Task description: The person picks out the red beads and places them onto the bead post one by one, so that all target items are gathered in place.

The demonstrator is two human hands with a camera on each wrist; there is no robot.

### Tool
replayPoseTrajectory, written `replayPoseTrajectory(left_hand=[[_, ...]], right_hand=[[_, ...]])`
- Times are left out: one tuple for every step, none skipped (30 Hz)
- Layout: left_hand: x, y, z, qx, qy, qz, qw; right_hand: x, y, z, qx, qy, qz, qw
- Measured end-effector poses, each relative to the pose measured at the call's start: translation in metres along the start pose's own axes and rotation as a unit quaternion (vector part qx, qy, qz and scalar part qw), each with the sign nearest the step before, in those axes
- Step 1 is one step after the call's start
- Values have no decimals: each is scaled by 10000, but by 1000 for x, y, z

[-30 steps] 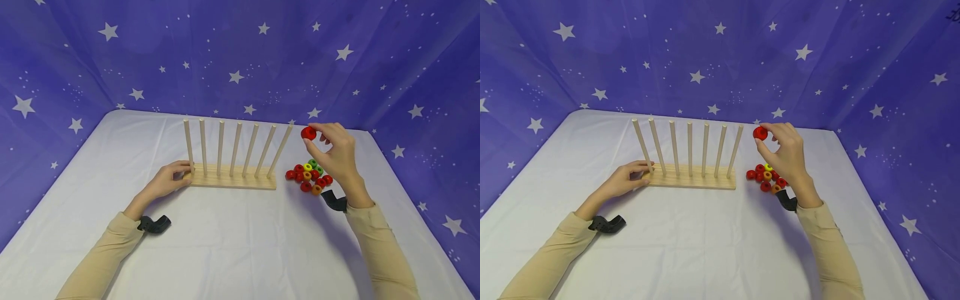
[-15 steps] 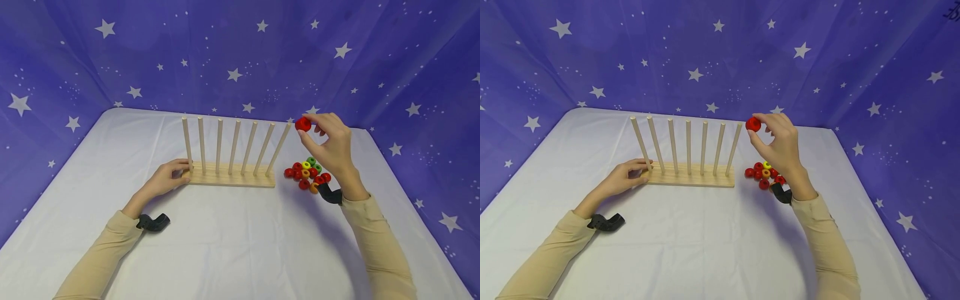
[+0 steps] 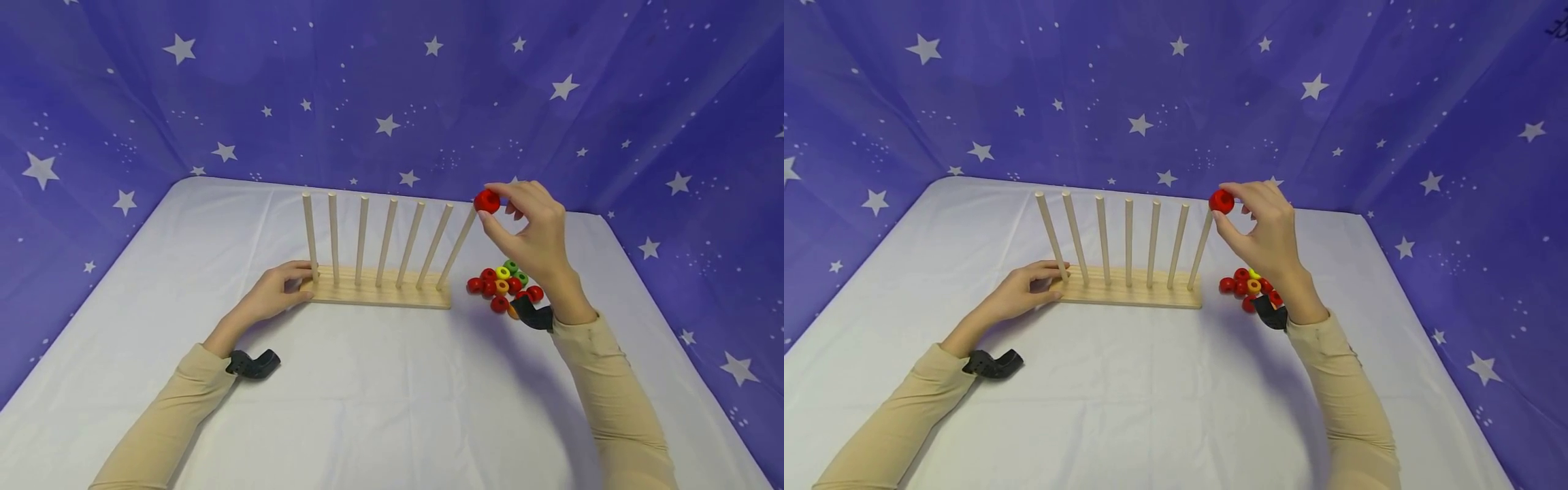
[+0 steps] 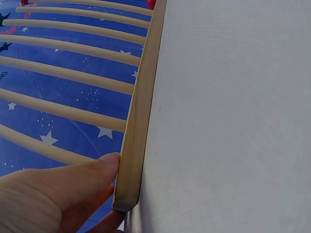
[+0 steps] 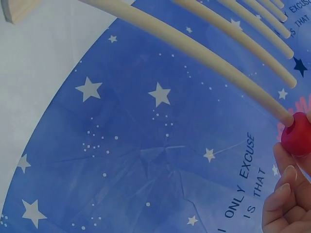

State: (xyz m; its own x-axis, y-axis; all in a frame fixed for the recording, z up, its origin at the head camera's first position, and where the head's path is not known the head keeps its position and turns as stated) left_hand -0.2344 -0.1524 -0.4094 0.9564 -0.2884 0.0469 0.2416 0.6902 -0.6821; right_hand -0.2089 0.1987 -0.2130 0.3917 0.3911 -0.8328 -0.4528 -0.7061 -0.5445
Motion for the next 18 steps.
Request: replayPoseTrajectory(left_hand=[[0, 0, 0, 7, -17, 4, 10000], [0, 0, 0, 8, -28, 12, 10000], [0, 0, 0, 1, -31, 26, 10000], [0, 0, 0, -6, -27, 35, 10000], [0, 0, 0, -9, -17, 43, 10000], [0, 0, 0, -5, -7, 49, 10000], [0, -1, 1, 0, 1, 57, 10000], [0, -1, 1, 8, 6, 63, 10000], [0, -1, 1, 10, 4, 67, 10000], [0, 0, 2, 13, 1, 61, 10000], [0, 0, 2, 19, -12, 58, 10000], [0, 0, 2, 26, -31, 54, 10000], [0, 0, 2, 31, -44, 53, 10000], [1, 0, 1, 35, -58, 42, 10000], [1, 0, 1, 34, -63, 31, 10000], [1, 0, 1, 27, -60, 24, 10000], [1, 0, 1, 29, -61, 19, 10000], [1, 1, 1, 29, -59, 15, 10000]], right_hand=[[0, 0, 0, 14, -4, -41, 10000], [0, 1, 0, 17, -6, -80, 10000], [-1, 1, 0, 27, -14, -131, 9999], [-1, 2, -1, 25, -15, -168, 9999], [-2, 2, -1, 30, -23, -209, 9998], [-2, 2, -1, 29, -26, -223, 9997], [-3, 2, -1, 24, -31, -241, 9997], [-3, 3, -2, 22, -35, -260, 9997], [-4, 3, -2, 30, -34, -280, 9996], [-4, 3, -2, 37, -32, -294, 9996], [-4, 3, -3, 35, -13, -283, 9996], [-4, 4, -2, 39, 6, -295, 9996], [-4, 5, -2, 33, 25, -313, 9995], [-4, 5, -2, 42, 34, -340, 9994], [-4, 6, -2, 42, 48, -368, 9993], [-3, 6, -2, 39, 58, -389, 9992], [-3, 7, -1, 22, 78, -383, 9992], [-2, 8, -1, 23, 68, -416, 9991]])
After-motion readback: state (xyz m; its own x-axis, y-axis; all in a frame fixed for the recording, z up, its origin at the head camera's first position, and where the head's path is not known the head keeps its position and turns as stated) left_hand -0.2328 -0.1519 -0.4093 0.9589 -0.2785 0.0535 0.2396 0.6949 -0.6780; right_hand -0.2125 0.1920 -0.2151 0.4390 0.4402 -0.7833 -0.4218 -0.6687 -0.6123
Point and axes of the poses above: each hand's wrist, its own x-axis away from the middle knuckle, its own y-axis out of the palm, z = x × y, the point moved 6 cm from there along -x, towards the middle knuckle, and after that the axes turned 13 degrees about -y, right-handed, at the moved point
